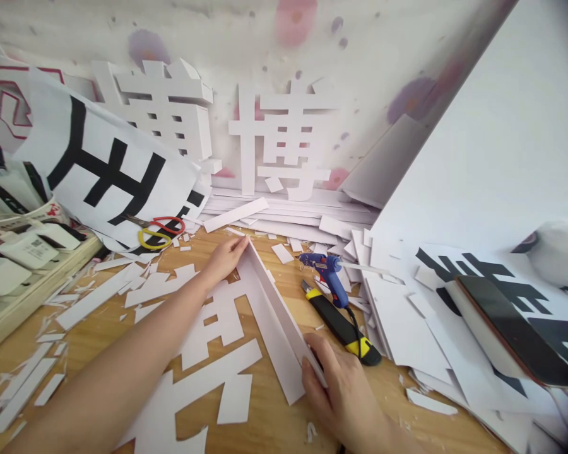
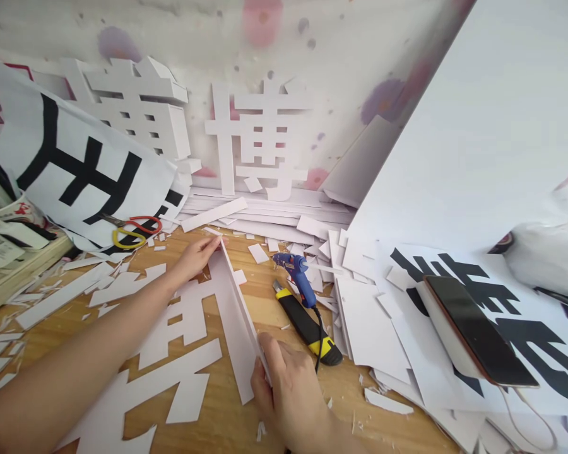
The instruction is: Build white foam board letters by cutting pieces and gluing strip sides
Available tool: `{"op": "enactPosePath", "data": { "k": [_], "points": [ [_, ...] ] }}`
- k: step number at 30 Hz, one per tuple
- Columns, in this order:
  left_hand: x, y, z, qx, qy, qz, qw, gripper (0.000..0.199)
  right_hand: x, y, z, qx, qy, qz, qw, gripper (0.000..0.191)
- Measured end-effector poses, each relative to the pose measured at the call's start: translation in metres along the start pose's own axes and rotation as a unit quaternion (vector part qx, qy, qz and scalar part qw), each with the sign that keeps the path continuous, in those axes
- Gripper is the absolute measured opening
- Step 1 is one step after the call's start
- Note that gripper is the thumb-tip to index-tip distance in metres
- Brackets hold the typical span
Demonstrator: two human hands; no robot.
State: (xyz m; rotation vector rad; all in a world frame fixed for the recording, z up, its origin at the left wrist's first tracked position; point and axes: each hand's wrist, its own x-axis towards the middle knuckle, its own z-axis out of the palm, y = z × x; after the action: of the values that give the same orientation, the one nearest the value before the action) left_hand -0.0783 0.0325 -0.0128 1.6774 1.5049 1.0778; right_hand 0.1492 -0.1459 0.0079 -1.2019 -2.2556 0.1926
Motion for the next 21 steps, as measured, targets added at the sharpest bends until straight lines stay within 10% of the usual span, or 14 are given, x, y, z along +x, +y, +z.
{"op": "enactPosePath", "data": {
  "k": [21],
  "points": [
    [-0.0054, 0.0107, -0.0013, 0.014, -0.007, -0.022, 1.000, 0.045, -0.0033, 0.0017, 0.0021, -0.013, -0.029, 0.009, 0.999, 0.016]
  ]
}}
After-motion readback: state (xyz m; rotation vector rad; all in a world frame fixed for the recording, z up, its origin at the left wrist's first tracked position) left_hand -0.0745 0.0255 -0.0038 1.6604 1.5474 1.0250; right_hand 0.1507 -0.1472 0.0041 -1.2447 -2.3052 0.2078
